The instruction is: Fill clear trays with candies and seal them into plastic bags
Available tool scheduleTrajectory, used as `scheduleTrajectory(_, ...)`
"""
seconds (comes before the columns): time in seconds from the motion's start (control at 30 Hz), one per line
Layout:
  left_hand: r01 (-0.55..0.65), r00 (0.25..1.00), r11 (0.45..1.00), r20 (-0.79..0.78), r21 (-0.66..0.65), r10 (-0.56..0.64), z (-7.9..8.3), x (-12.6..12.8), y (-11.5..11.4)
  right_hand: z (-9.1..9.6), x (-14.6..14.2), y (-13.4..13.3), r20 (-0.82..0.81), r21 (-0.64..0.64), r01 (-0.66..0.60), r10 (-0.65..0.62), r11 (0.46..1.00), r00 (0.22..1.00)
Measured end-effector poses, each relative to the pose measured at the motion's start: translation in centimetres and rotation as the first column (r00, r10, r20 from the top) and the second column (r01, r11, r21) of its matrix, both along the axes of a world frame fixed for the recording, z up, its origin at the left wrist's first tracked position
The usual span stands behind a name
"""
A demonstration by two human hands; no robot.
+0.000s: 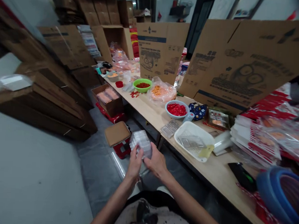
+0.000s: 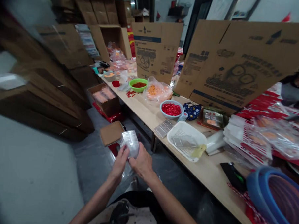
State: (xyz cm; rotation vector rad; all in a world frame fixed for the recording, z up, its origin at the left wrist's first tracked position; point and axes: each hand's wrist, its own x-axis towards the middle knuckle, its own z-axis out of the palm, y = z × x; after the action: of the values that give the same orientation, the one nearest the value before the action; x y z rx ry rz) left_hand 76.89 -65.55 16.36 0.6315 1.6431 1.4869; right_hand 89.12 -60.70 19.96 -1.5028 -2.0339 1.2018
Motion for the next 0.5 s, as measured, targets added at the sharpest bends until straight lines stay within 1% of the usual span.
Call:
scheduleTrajectory(0.07, 0.09, 0.994, 0.996, 0.064, 0.004, -0.09, 1.1, -2.4, 3.9, -0.2, -3.0, 2.3, 0.066, 0.096, 0.011, -0.017, 0.995, 0.998)
scheduleTrajectory(0.13, 0.143, 0.987, 0.99, 0.072, 0.003, -0.143, 1.0, -4.5, 8.0, -0.7, -5.4, 4.9, 0.121, 0.167, 0.02, -0.04, 0.986, 0.992)
scheduleTrajectory(0.2, 0.149, 0.989, 0.989, 0.002, -0.022, -0.149, -0.3, -6.2, 12.3, -1.7, -7.4, 7.9, 0.159, 0.198, 0.039, -0.071, 0.979, 0.985)
scheduleTrajectory(0.27, 0.152, 0.986, 0.988, -0.066, -0.03, -0.154, -2.2, -7.7, 16.7, -3.1, -8.8, 11.4, 0.185, 0.203, 0.069, -0.108, 0.977, 0.977)
scheduleTrajectory(0.3, 0.163, 0.984, 0.986, -0.075, -0.02, -0.164, -3.1, -8.3, 19.0, -3.9, -9.3, 13.3, 0.195, 0.2, 0.086, -0.126, 0.976, 0.973)
scheduleTrajectory(0.4, 0.219, 0.976, 0.975, -0.032, 0.042, -0.218, -5.4, -9.5, 26.1, -6.4, -10.5, 19.5, 0.192, 0.167, 0.144, -0.176, 0.975, 0.965)
scheduleTrajectory(0.5, 0.287, 0.956, 0.955, 0.033, 0.079, -0.29, -6.7, -10.1, 33.0, -8.6, -10.9, 25.7, 0.135, 0.104, 0.217, -0.23, 0.971, 0.964)
